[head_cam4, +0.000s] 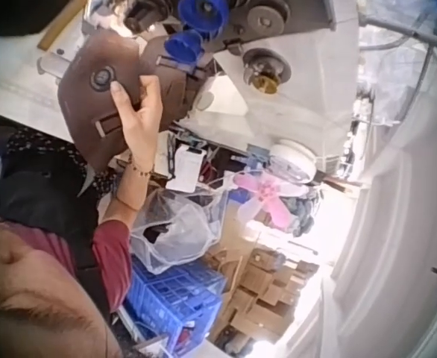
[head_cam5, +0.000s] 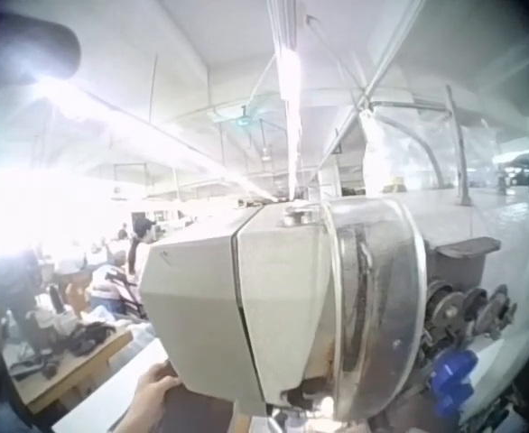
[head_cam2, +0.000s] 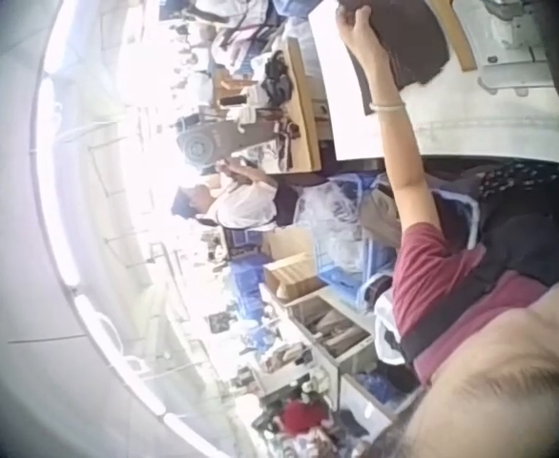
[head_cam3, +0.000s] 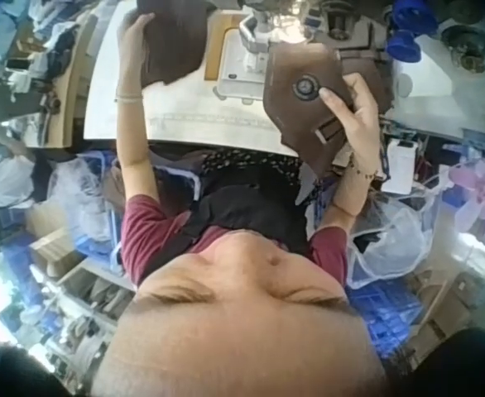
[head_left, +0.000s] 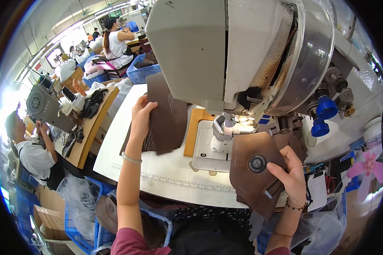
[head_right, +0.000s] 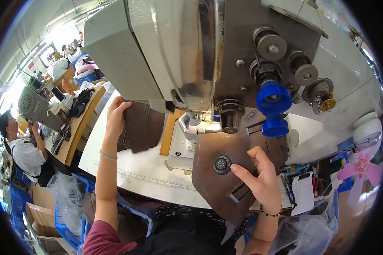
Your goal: Sewing leather components of a shoe using an industrial sewing machine.
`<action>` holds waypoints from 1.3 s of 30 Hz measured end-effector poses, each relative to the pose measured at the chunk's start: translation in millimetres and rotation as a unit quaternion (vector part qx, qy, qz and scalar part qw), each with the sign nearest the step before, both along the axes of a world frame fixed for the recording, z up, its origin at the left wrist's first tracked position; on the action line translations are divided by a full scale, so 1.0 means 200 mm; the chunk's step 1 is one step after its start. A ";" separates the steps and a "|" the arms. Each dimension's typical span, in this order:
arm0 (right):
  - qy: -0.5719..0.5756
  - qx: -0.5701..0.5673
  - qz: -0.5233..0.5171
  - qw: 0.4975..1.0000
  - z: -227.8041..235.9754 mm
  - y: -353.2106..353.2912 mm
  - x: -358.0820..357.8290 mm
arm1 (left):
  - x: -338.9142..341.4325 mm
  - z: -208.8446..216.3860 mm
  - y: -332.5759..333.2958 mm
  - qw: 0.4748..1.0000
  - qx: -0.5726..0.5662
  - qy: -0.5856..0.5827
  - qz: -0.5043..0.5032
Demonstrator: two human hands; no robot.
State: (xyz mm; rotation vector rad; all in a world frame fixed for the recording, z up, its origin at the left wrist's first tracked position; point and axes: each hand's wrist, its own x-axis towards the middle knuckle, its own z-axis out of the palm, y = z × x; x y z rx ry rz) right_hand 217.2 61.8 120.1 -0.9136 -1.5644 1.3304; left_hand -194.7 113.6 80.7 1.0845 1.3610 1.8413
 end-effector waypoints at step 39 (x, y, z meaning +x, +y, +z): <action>0.112 -0.035 -0.005 0.993 -0.21 0.06 -0.15 | 0.81 -0.03 -0.46 0.851 0.118 0.504 -0.089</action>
